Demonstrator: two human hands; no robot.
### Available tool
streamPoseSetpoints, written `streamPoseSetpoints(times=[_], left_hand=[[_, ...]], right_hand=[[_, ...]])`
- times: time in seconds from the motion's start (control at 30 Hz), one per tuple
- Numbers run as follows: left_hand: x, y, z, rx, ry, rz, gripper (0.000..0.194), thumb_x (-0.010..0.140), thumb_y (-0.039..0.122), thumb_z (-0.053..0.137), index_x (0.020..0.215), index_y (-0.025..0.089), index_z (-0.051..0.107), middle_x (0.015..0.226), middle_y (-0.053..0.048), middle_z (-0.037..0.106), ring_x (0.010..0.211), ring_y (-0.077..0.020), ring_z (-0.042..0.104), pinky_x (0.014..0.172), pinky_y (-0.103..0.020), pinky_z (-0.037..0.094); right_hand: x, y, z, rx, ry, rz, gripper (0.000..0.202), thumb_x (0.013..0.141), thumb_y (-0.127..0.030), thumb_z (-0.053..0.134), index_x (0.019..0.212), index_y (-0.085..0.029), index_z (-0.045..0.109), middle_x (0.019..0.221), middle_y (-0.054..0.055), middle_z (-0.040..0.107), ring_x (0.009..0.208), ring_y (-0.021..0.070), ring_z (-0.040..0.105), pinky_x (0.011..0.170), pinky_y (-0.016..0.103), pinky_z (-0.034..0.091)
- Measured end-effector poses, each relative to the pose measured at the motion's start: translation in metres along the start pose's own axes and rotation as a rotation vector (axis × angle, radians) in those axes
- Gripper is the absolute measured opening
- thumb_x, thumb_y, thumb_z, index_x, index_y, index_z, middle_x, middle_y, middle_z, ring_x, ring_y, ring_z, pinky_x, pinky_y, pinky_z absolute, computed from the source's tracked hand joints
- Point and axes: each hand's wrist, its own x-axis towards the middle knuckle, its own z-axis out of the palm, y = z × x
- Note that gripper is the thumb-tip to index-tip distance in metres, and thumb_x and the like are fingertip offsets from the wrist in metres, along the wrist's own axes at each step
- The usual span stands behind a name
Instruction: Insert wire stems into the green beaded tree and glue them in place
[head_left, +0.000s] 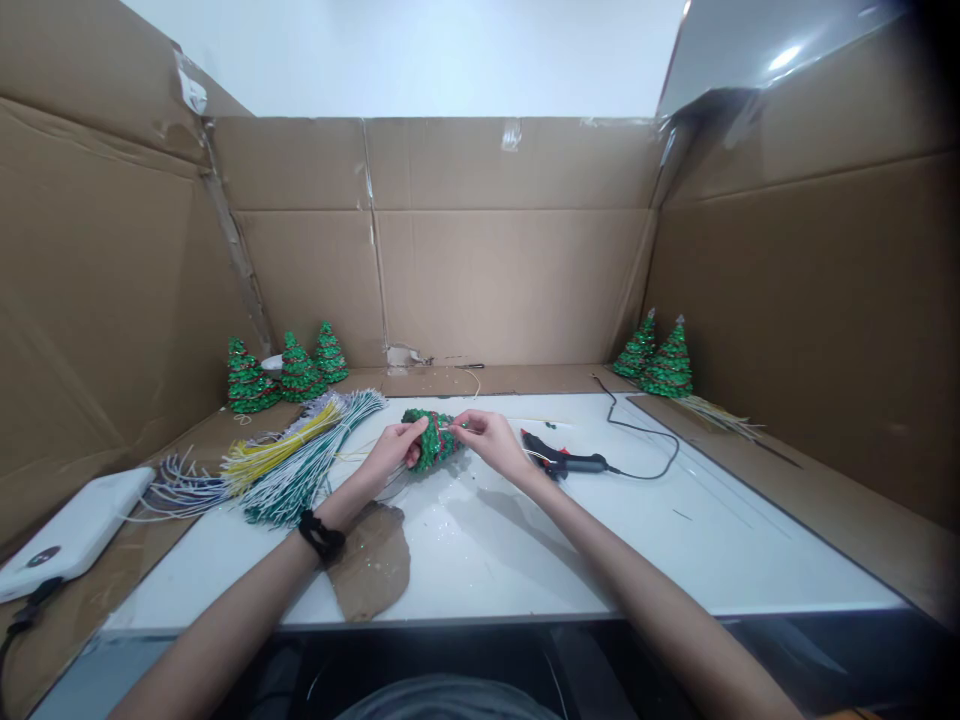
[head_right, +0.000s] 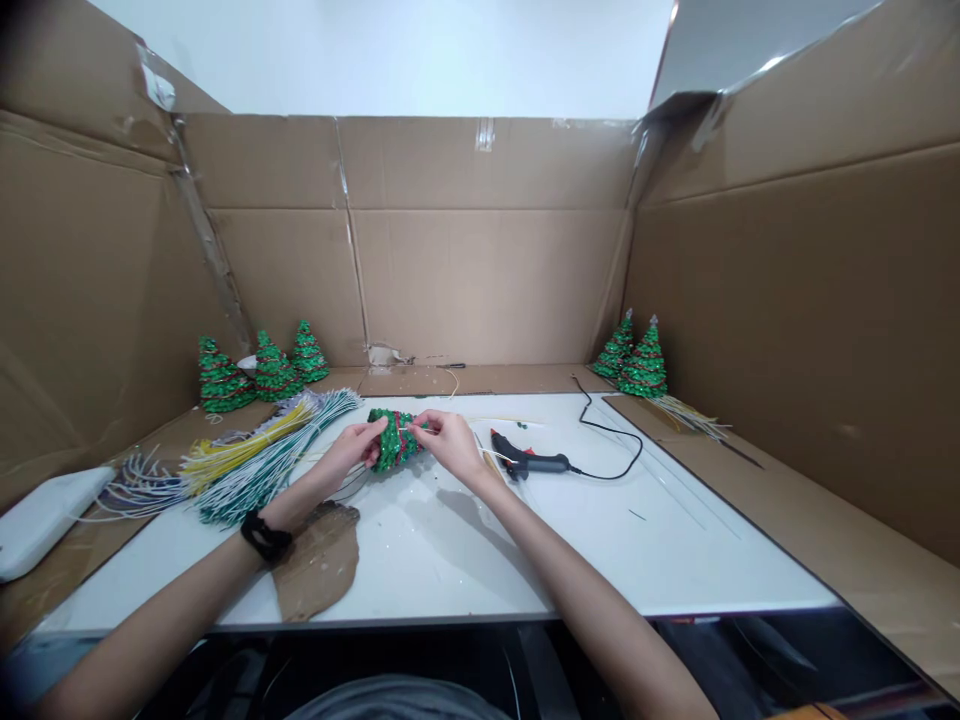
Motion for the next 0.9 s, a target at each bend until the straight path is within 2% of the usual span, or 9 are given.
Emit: streamPoseSetpoints(times=[0.5, 0.67, 0.9], left_hand=[[-0.001, -0.002, 0.001, 0.049, -0.042, 0.044, 0.047, 0.071, 0.060, 0.057, 0.059, 0.015, 0.049, 0.042, 0.004, 0.045, 0.038, -0.0067, 0.039, 0.042, -0.020, 0.029], [0.000, -0.006, 0.003, 0.084, -0.051, 0.080, 0.046, 0.073, 0.058, 0.056, 0.061, 0.015, 0.051, 0.042, 0.005, 0.045, 0.038, -0.0069, 0.039, 0.042, -0.021, 0.030], [-0.001, -0.007, 0.005, 0.106, -0.049, 0.090, 0.044, 0.072, 0.058, 0.056, 0.062, 0.015, 0.052, 0.041, 0.005, 0.045, 0.037, -0.0076, 0.040, 0.040, -0.021, 0.030]], right_hand=[[-0.005, -0.007, 0.006, -0.074, 0.022, 0.029, 0.017, 0.073, -0.029, 0.051, 0.073, -0.017, 0.063, 0.062, -0.001, 0.060, 0.052, 0.0104, 0.045, 0.051, 0.020, 0.032], [-0.008, -0.013, 0.007, -0.124, 0.011, 0.046, 0.016, 0.073, -0.029, 0.049, 0.072, -0.018, 0.061, 0.055, -0.003, 0.054, 0.049, 0.0101, 0.040, 0.047, 0.020, 0.027], [-0.012, -0.023, 0.005, -0.244, 0.026, 0.034, 0.012, 0.073, -0.026, 0.048, 0.070, -0.020, 0.058, 0.053, -0.004, 0.051, 0.048, 0.0106, 0.041, 0.047, 0.021, 0.025]])
